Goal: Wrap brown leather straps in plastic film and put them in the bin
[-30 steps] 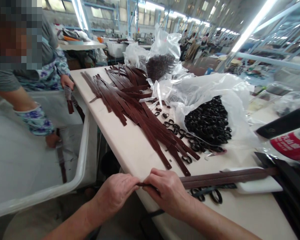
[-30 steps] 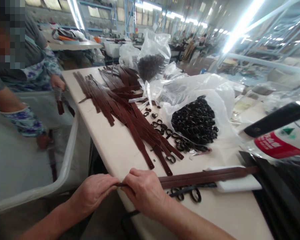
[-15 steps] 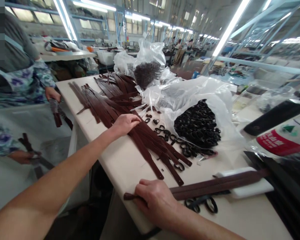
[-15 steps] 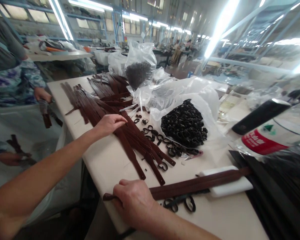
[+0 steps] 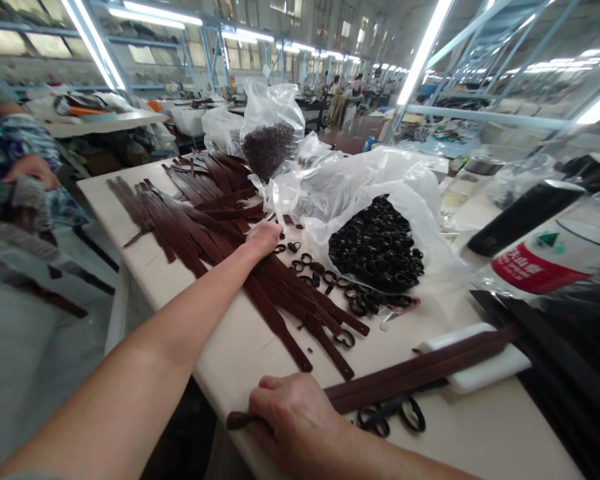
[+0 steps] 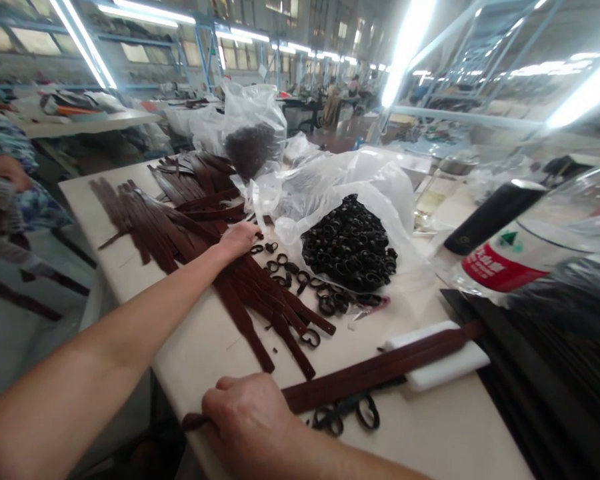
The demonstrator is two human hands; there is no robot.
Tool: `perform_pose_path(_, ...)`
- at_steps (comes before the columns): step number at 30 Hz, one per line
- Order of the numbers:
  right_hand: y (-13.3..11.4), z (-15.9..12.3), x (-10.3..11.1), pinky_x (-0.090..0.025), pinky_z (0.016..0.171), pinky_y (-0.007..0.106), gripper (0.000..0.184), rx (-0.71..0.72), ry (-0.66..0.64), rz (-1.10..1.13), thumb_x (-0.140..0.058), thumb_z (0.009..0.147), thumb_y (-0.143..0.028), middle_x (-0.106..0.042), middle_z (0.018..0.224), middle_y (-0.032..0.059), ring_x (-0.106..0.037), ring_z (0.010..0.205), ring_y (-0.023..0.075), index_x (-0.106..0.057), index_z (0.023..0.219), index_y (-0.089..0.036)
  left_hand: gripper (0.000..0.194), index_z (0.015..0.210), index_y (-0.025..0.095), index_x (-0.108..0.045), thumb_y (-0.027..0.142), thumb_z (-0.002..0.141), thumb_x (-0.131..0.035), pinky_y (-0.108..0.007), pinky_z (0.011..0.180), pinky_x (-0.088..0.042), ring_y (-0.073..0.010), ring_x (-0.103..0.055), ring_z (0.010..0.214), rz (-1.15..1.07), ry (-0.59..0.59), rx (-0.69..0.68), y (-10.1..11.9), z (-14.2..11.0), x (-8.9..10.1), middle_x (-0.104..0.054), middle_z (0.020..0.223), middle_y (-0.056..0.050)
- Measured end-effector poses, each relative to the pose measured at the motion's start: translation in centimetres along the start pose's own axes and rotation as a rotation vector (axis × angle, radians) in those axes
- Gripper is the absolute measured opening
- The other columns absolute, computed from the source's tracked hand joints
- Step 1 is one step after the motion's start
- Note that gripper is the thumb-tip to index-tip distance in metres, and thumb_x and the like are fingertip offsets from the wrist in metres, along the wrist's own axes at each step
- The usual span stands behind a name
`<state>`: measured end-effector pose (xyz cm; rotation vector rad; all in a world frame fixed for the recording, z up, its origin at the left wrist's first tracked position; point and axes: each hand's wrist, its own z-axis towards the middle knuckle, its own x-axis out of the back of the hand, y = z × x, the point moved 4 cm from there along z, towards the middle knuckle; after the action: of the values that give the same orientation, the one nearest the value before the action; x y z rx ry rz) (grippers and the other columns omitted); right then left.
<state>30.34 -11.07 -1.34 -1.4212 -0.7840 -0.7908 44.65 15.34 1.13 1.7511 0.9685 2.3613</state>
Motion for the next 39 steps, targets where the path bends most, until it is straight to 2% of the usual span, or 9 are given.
perform_pose_path(4,0.1,0.1,-0.1,-0.021,0.050,0.027,0.016,-0.001,0.032,-0.005,-0.062,0.082,-0.031,-0.066,0.073,-0.0029,-0.054,0.055,0.0103,-0.056,0.072,-0.020,0.033,0.112,0.013,-0.069,0.016,0.082,-0.057,-0.031,0.085,-0.050,-0.0219,-0.068,0.090,-0.159,0.105,0.048,0.9,-3.5,2.1,-0.074,0.100,-0.012)
perform_pose_path(7,0.1,0.2,0.0,-0.022,0.050,0.027,0.013,0.011,0.033,-0.008,-0.063,0.080,-0.026,-0.065,0.072,-0.0027,-0.055,0.056,0.0108,-0.056,0.071,-0.020,0.033,0.111,0.012,-0.069,0.027,0.082,-0.061,-0.030,0.075,-0.055,-0.0180,-0.070,0.079,-0.683,0.119,0.139,1.0,-9.7,3.8,-0.074,0.097,-0.010)
perform_pose_path(10,-0.1,0.4,0.3,-0.026,0.053,0.025,0.008,0.020,0.033,0.007,-0.063,0.080,-0.020,-0.065,0.072,-0.0022,-0.056,0.059,0.0116,-0.058,0.073,-0.020,0.032,0.100,0.012,-0.072,0.029,0.072,-0.074,-0.027,0.070,-0.057,-0.0170,-0.071,0.075,-1.119,0.112,0.327,0.3,-17.5,4.7,-0.075,0.091,-0.010)
perform_pose_path(14,-0.3,0.5,1.2,-0.033,0.057,0.023,0.009,0.027,0.122,0.082,-0.059,0.084,-0.018,-0.063,0.073,-0.0009,-0.058,0.064,0.0122,-0.060,0.075,-0.019,0.024,0.089,0.013,-0.073,0.023,0.067,-0.079,-0.020,0.062,-0.056,-0.0134,-0.070,0.068,-1.328,0.202,0.604,-0.5,-26.8,4.3,-0.076,0.084,-0.008)
perform_pose_path(18,-1.0,0.1,2.6,-0.037,0.059,0.023,0.017,0.078,0.274,0.138,-0.053,0.092,-0.024,-0.059,0.072,0.0006,-0.055,0.062,0.0115,-0.060,0.078,-0.019,0.025,0.088,0.016,-0.075,0.024,0.066,-0.082,-0.019,0.063,-0.056,-0.0128,-0.070,0.071,-1.437,0.304,0.710,0.5,-32.1,2.8,-0.076,0.087,-0.005)
perform_pose_path(22,-1.7,-0.4,3.4,-0.039,0.060,0.023,0.017,0.131,0.340,0.132,-0.052,0.093,-0.025,-0.058,0.072,0.0012,-0.055,0.062,0.0114,-0.062,0.081,-0.018,0.026,0.084,0.016,-0.076,0.025,0.062,-0.086,-0.015,0.063,-0.053,-0.0090,-0.066,0.068,-1.477,0.366,0.731,2.2,-34.3,1.5,-0.075,0.082,-0.004)
perform_pose_path(28,-2.3,-0.8,3.1,-0.038,0.059,0.023,0.022,0.185,0.322,0.000,-0.050,0.095,-0.026,-0.058,0.071,0.0015,-0.054,0.060,0.0113,-0.064,0.081,-0.018,0.025,0.088,0.018,-0.076,0.024,0.065,-0.085,-0.012,0.060,-0.051,-0.0043,-0.061,0.061,-1.592,0.336,0.720,3.6,-34.8,-0.2,-0.073,0.080,-0.001)
perform_pose_path(34,-2.2,-0.9,2.9,-0.038,0.060,0.023,0.022,0.185,0.295,0.035,-0.049,0.096,-0.027,-0.059,0.073,0.0017,-0.056,0.063,0.0110,-0.063,0.082,-0.018,0.028,0.092,0.016,-0.077,0.026,0.067,-0.084,-0.017,0.067,-0.054,-0.0089,-0.066,0.068,-1.637,0.260,0.673,3.8,-34.9,0.0,-0.076,0.086,-0.005)
perform_pose_path(39,-2.2,-0.8,2.6,-0.038,0.059,0.022,0.013,0.178,0.264,0.204,-0.056,0.093,-0.024,-0.059,0.073,0.0007,-0.055,0.063,0.0106,-0.061,0.083,-0.018,0.037,0.098,0.018,-0.077,0.024,0.063,-0.086,-0.022,0.073,-0.053,-0.0131,-0.067,0.077,-1.507,0.224,0.558,4.0,-35.4,0.5,-0.076,0.090,-0.006)
